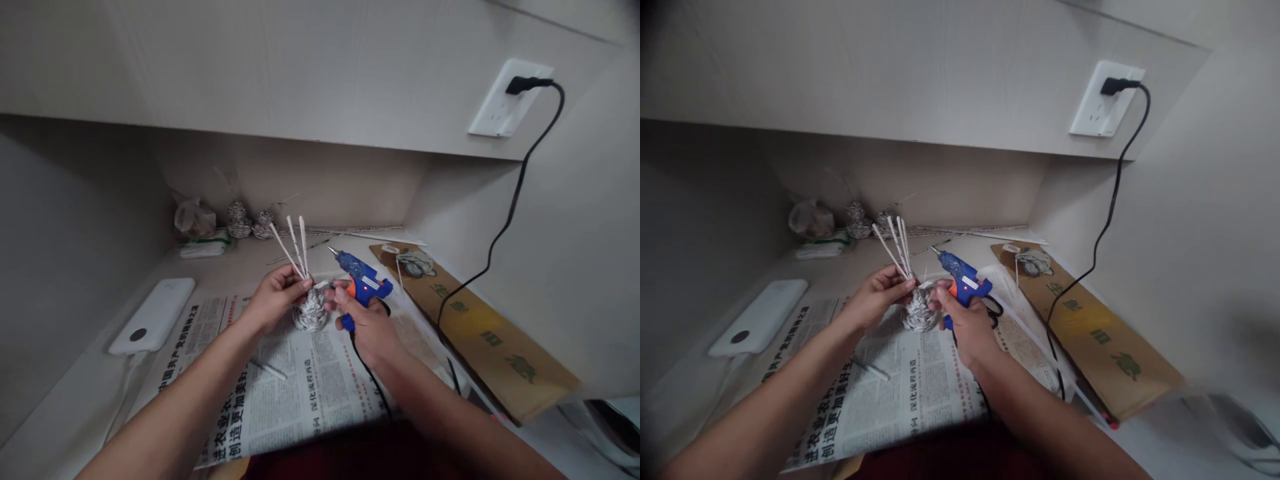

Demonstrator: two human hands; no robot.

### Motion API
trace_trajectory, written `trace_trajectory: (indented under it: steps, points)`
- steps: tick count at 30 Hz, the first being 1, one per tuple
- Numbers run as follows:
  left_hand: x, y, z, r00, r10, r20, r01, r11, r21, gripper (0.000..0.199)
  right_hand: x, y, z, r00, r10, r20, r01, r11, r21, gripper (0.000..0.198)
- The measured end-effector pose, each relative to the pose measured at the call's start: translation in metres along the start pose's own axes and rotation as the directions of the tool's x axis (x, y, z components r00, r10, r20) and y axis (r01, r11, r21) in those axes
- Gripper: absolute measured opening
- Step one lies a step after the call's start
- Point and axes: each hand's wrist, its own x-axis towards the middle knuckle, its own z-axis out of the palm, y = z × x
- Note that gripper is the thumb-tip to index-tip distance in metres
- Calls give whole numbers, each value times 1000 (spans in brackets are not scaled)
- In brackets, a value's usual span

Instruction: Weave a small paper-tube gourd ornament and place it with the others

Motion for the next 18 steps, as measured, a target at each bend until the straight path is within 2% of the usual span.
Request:
trace_trajectory:
  steps: [5,12,18]
  points:
    - [0,1,1,1000,3,-2,-3,1000,6,21,6,7,17,997,-58,-56,66,984,165,29]
    - [0,1,3,1000,1,-31,-1,1000,-20,21,6,5,17,973,-221,-70,223,975,19,17]
    - [0,1,3,997,33,-72,-30,999,36,23,9,4,13,957,-270,-101,276,960,44,17]
